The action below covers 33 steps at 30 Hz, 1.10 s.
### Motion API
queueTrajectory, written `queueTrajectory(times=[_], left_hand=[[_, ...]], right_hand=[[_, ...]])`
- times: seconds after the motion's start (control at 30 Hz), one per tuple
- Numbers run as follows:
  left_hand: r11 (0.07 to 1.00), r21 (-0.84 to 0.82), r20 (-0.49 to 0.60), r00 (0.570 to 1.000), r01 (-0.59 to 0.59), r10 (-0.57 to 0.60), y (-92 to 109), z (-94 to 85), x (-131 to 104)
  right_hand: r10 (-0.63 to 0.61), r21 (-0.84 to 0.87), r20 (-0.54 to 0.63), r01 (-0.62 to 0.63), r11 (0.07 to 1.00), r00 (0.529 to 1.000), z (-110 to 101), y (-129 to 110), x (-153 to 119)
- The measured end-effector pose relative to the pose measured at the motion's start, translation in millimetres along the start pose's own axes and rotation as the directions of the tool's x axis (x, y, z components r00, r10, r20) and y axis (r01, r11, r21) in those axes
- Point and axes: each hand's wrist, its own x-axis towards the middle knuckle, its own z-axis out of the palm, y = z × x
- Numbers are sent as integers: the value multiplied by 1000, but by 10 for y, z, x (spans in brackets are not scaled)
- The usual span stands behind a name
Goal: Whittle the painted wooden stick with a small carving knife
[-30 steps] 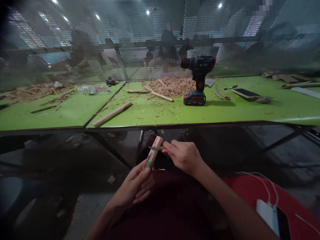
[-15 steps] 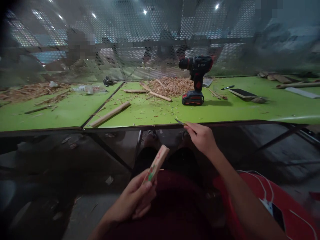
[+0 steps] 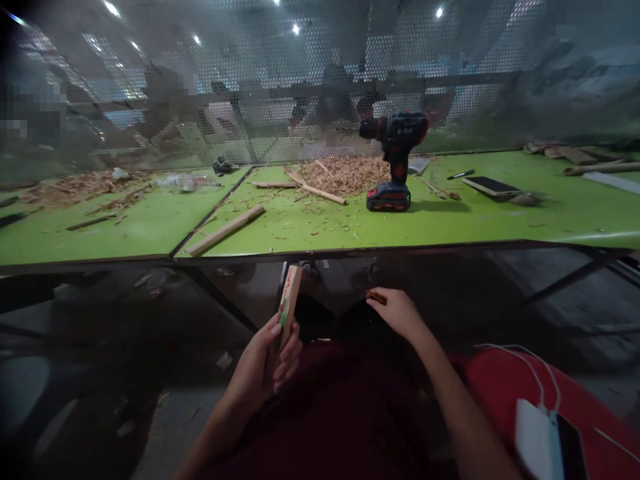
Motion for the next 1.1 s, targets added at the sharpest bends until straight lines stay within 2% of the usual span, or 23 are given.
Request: queueTrajectory(times=[0.1, 0.23, 0.37, 0.47, 0.57, 0.63, 0.73, 0.83, 0.97, 1.03, 1.1], left_hand=[[1000, 11, -46, 999, -6, 7, -34, -47, 24], [998, 51, -61, 998, 25, -22, -74, -86, 22], [996, 84, -70, 997, 23, -17, -64, -133, -6], [995, 92, -90, 996, 24, -16, -65, -172, -16], [994, 103, -118, 993, 28, -16, -66, -197, -24], [993, 115, -124, 992, 15, 0, -52, -208, -34], [993, 120, -150, 988, -6, 25, 0, -228, -57], [993, 118, -223, 974, -15, 42, 69, -250, -83], [990, 137, -288, 956, -15, 54, 149, -280, -101], [989, 147, -299, 953, -11, 55, 170, -292, -99], [988, 155, -310, 949, -11, 59, 172, -298, -94]], right_hand=[[108, -4, 113, -108, 994, 988, 338, 308, 54], [130, 56, 165, -140, 989, 978, 643, 593, 91], [116, 106, 157, -134, 985, 981, 731, 750, 153], [111, 162, 144, -134, 978, 983, 729, 771, 185], [66, 235, 176, -107, 966, 982, 715, 589, 147], [-41, 328, 256, -47, 943, 966, 729, 336, 75], [-273, 487, 403, 48, 872, 874, 808, -117, -51], [-298, 433, 478, 73, 898, 826, 917, -429, -124], [-287, 327, 505, 128, 936, 814, 990, -482, -130], [-319, 376, 496, 132, 917, 808, 985, -429, -126], [-309, 476, 490, 47, 878, 815, 965, -370, -128]])
